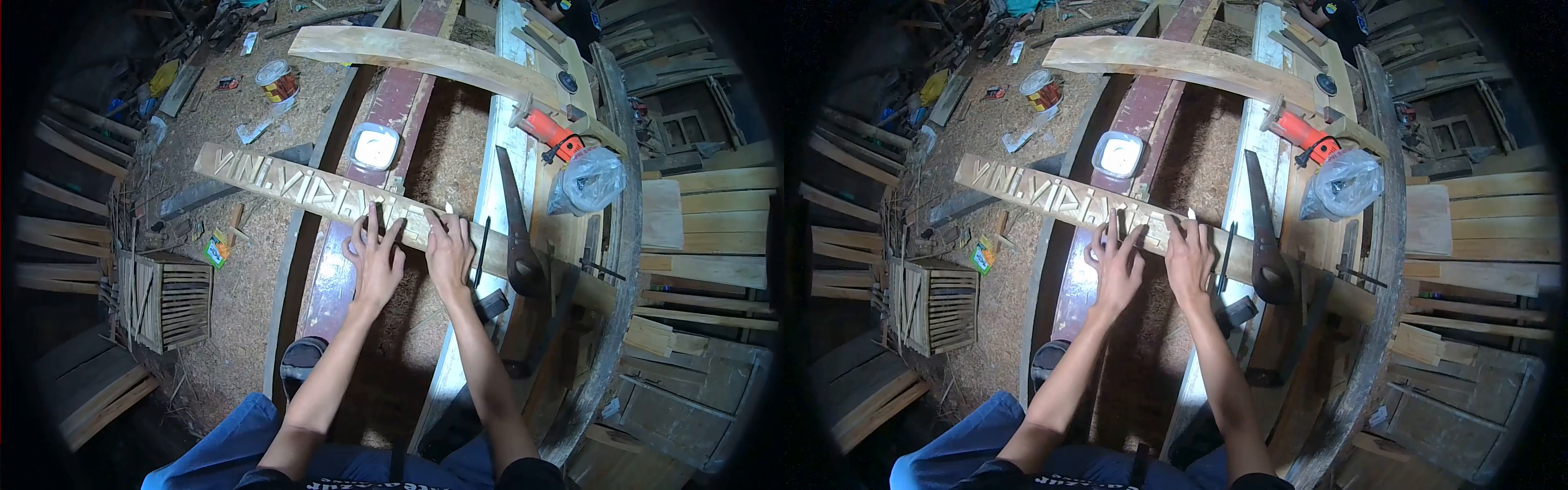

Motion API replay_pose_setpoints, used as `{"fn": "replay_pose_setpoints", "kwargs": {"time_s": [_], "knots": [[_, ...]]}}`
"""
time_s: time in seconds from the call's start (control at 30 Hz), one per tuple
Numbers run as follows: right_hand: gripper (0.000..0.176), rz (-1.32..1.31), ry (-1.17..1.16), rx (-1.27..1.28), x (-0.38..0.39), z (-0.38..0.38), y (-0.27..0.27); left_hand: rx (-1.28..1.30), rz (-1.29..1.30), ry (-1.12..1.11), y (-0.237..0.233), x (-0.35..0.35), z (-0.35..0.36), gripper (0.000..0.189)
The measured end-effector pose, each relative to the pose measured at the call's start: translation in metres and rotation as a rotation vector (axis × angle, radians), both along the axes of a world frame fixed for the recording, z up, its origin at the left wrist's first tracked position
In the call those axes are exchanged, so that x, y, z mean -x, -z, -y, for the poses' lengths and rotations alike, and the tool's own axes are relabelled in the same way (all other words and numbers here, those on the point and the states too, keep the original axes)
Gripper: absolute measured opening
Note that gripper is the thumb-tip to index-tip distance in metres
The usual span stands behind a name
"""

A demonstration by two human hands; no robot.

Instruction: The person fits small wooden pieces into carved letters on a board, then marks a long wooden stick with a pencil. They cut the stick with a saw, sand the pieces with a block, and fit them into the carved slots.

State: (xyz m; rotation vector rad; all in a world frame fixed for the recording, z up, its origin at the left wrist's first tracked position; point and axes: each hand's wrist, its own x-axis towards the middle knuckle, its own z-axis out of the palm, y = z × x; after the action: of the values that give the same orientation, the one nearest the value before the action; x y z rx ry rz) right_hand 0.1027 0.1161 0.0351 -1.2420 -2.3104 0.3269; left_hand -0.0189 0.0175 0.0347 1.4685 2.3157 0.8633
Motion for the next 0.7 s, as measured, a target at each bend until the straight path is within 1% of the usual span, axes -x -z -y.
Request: {"fn": "replay_pose_setpoints", "kwargs": {"time_s": [0.17,0.3,0.63,0.7], "knots": [[0.035,-0.057,-0.007,-0.029,-0.003,0.007,-0.007,-0.016,0.003,-0.036,0.007,-0.005,0.005,0.051],[0.026,-0.125,0.017,-0.011,-0.009,0.014,-0.004,0.021,0.016,-0.022,0.004,-0.008,0.008,0.047],[0.013,-0.146,0.113,-0.033,-0.001,0.006,-0.005,0.023,0.001,-0.012,0.005,-0.011,0.008,0.048],[0.012,-0.178,0.101,-0.035,0.003,0.004,-0.008,0.01,0.011,-0.02,0.004,-0.009,0.007,0.048]]}}
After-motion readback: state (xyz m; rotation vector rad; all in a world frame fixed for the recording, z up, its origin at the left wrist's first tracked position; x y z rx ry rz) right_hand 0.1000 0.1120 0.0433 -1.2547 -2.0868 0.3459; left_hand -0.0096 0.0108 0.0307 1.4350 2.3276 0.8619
